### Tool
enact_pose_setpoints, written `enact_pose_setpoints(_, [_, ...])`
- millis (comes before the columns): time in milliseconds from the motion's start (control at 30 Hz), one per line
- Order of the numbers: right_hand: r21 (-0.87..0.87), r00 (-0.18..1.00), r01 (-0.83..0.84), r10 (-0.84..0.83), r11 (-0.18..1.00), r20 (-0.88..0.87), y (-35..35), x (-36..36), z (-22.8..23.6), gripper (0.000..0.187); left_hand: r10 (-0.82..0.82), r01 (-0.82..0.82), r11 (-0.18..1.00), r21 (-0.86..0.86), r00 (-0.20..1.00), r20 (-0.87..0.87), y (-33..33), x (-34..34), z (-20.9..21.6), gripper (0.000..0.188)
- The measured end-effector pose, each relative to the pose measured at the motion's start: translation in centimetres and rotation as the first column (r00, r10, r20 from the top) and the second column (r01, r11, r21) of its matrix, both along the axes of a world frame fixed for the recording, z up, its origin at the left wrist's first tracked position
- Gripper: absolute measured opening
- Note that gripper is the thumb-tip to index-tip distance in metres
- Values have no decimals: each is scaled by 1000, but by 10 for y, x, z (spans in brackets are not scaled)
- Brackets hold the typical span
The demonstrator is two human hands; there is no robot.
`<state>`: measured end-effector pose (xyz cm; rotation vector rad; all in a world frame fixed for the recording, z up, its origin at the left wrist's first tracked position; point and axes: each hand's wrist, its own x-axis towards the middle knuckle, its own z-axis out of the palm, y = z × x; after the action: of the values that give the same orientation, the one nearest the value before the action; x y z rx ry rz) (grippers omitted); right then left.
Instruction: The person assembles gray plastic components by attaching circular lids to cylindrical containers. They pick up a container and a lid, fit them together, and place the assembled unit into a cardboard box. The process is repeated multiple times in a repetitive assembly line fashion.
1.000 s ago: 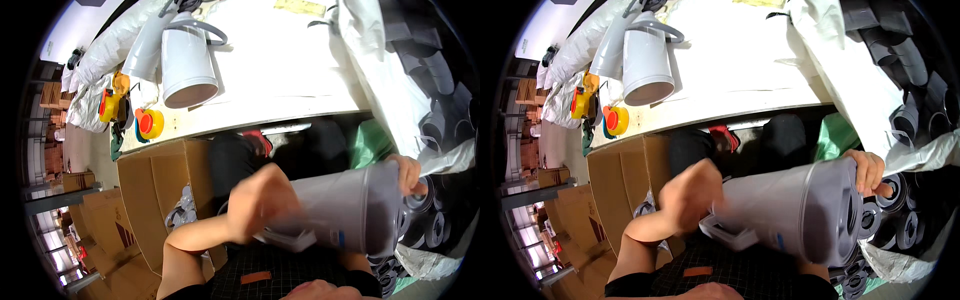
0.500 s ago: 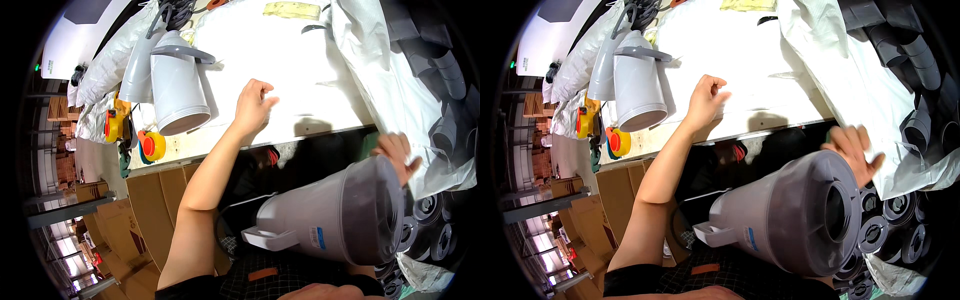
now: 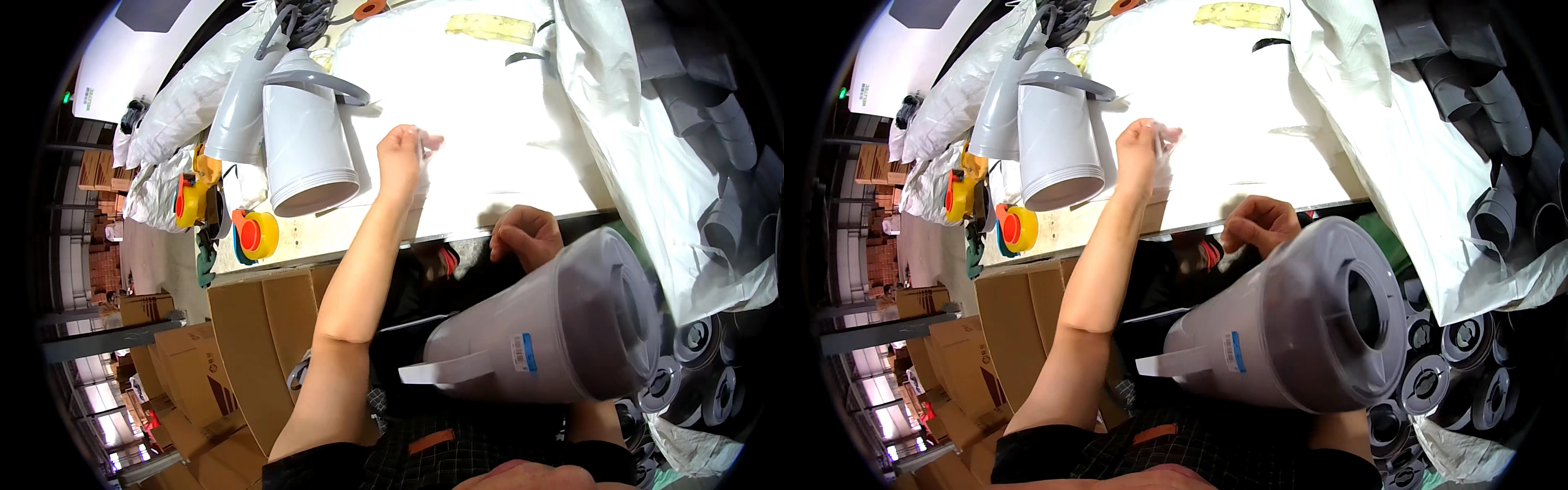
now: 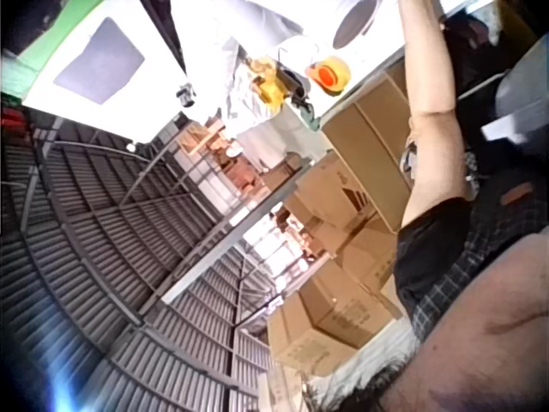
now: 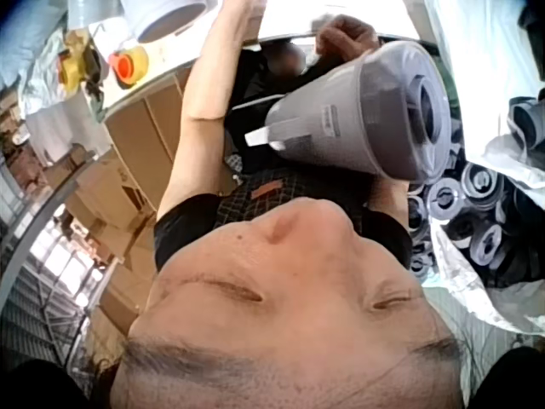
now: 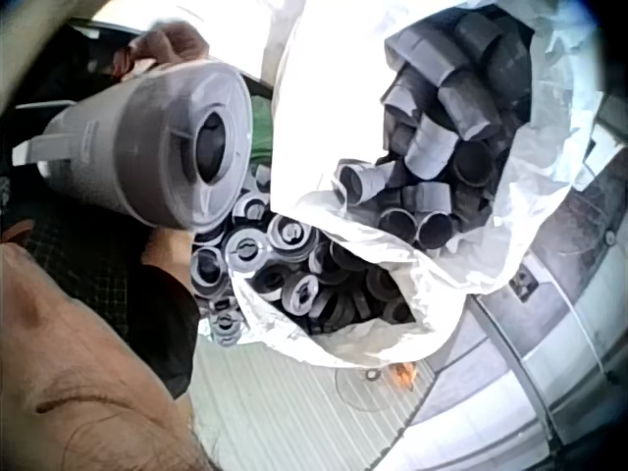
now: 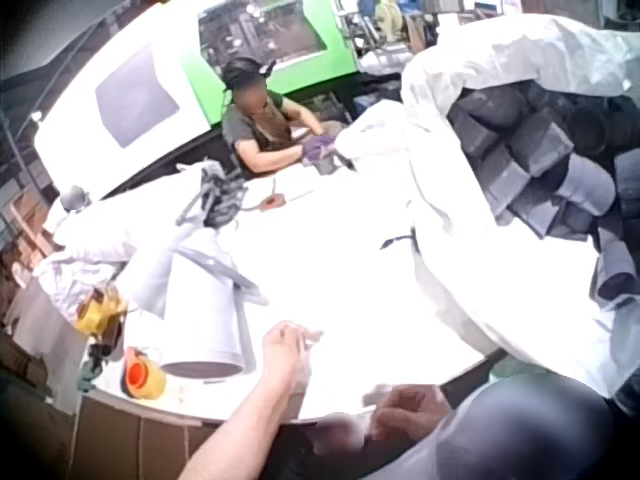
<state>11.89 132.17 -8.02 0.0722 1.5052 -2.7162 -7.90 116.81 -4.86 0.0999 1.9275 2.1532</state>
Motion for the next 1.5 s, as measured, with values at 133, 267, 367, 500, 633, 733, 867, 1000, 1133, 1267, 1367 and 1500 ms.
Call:
enact_pose_setpoints(133, [132, 942, 333, -334, 934, -14, -16, -6, 12, 24, -282, 274, 959, 70, 940, 191, 8, 47, 48, 23])
enact_pose_setpoints(267, [126, 937, 315, -288, 941, -198, -18, 5, 20, 33, -402, 402, 916, 7, 916, -10, -4, 111, 66, 31])
enact_pose_setpoints(367, [8, 939, 326, -323, 945, -115, -17, 22, 25, 26, -245, 267, 960, 85, 948, -201, -20, 135, 80, 26])
enact_pose_setpoints(500, [-95, 891, 441, -448, 892, -72, 4, 42, 46, 23, -633, 509, 768, -389, 691, -347, -30, 157, 105, 14])
enact_pose_setpoints(633, [-406, 770, 618, -622, 673, 141, 70, 73, 71, 25, -721, 797, 550, 250, 604, -339, -32, 153, 141, 7])
enact_pose_setpoints(733, [-447, 701, 691, -679, 568, 220, 97, 119, 61, 29, -764, 686, 640, -346, 618, -186, -19, 145, 155, 12])
enact_pose_setpoints(867, [-364, 651, 754, -698, 547, 299, 63, 165, 19, 29, -675, 717, 670, -190, 483, -558, -32, 161, 149, 10])
enact_pose_setpoints(1000, [-274, 686, 725, -633, 632, 358, -5, 181, -8, 33, -528, 314, 822, -475, 106, -843, -100, 201, 129, 9])
enact_pose_setpoints(1133, [-203, 750, 637, -537, 743, 386, -60, 195, -25, 40, -624, 270, 775, -572, 183, -760, -170, 220, 99, 13])
enact_pose_setpoints(1267, [-125, 845, 453, -380, 883, 375, -111, 204, -35, 49, -737, 252, 676, -693, 217, -640, -244, 271, 62, 19])
enact_pose_setpoints(1367, [-84, 920, 238, -197, 968, 338, -145, 181, -19, 55, -882, 368, 455, -810, 307, -356, -289, 321, 30, 19])
enact_pose_setpoints(1500, [51, 934, -256, 233, 965, 271, -190, 105, 27, 58, -929, 285, 208, -936, 355, -99, -295, 365, 4, 22])
